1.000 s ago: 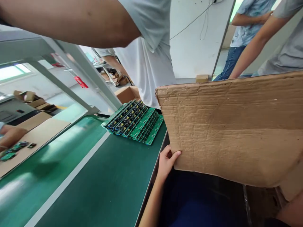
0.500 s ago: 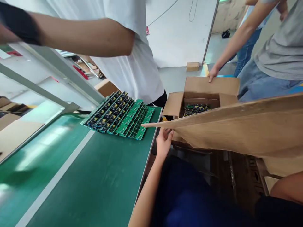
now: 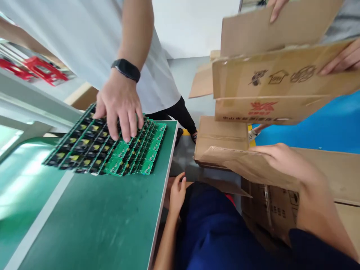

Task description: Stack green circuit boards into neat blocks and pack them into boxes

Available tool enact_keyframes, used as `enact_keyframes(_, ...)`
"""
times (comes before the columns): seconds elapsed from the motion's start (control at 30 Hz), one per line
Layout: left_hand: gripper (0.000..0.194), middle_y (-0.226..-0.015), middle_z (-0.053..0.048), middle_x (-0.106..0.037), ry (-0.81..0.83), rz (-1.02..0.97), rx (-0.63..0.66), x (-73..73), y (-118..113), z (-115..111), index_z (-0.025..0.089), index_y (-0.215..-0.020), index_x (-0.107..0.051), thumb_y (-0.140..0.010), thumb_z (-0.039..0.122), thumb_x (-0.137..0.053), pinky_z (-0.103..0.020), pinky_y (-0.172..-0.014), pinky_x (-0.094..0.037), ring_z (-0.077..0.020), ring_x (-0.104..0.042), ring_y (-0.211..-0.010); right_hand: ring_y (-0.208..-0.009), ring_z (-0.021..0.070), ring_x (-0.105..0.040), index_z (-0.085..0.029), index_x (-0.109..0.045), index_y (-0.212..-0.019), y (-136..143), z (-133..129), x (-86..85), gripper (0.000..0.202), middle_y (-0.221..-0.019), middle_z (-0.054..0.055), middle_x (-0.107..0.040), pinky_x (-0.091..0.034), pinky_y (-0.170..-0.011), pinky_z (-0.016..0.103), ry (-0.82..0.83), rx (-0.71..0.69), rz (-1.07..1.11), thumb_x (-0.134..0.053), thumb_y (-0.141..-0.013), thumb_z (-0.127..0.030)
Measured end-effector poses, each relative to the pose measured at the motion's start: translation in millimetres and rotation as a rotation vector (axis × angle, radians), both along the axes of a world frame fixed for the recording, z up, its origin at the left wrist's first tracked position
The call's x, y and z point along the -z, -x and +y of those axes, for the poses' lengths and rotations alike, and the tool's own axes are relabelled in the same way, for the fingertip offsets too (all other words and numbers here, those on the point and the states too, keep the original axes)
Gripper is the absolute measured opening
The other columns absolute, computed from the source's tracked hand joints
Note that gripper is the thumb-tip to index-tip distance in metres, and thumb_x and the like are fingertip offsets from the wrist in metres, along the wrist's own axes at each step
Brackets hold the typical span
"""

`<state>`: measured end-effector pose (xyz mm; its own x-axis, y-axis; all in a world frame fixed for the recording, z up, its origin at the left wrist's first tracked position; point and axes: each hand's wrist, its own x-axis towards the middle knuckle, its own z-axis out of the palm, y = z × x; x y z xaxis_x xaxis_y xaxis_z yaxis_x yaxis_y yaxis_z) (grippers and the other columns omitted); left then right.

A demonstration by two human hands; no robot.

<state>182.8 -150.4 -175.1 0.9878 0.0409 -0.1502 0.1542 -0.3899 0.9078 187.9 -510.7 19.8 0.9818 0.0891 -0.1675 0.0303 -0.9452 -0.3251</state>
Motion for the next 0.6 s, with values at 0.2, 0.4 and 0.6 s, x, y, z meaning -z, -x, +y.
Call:
enact_keyframes(0.2,0.044,-0.121,-0.012,-0.069,-0.092,0.05,0.006,18.3,13,5,0.019,-0.113,-0.065,-0.091,0.051,-0.047,-0.046,-0.105,-0.047,-0.0249,-0.062,-0.118,-0.111,0.0209,-0.066,-0.023,-0.061,-0.132,-19,41,133.0,0.063,-0.119,0.009,-0.07,-0.05,-0.096,0.031,0.063,-0.111,0.27,-0.041,-0.079,0.003)
enact_keyframes(0.4,0.04,-0.118,-0.012,-0.071,-0.171,0.052,0.037,20.4,23,-1,0.019,-0.112,-0.067,-0.092,0.046,-0.045,-0.046,-0.103,-0.049,-0.025,-0.064,-0.115,-0.088,0.0208,-0.071,-0.019,-0.069,-0.115,11,83,273.3,0.037,-0.101,0.012,-0.072,-0.055,-0.077,0.03,0.046,-0.151,0.479,-0.054,-0.085,-0.002)
enact_keyframes(0.6,0.038,-0.116,-0.012,-0.071,-0.235,0.06,0.082,20.0,36,2,0.019,-0.112,-0.068,-0.093,0.043,-0.044,-0.046,-0.103,-0.05,-0.0242,-0.065,-0.113,-0.072,0.0106,-0.063,-0.017,-0.065,-0.095,46,92,324.4,0.016,-0.085,0.0,-0.064,-0.053,-0.063,0.022,-0.189,-0.079,0.299,-0.062,-0.092,-0.033)
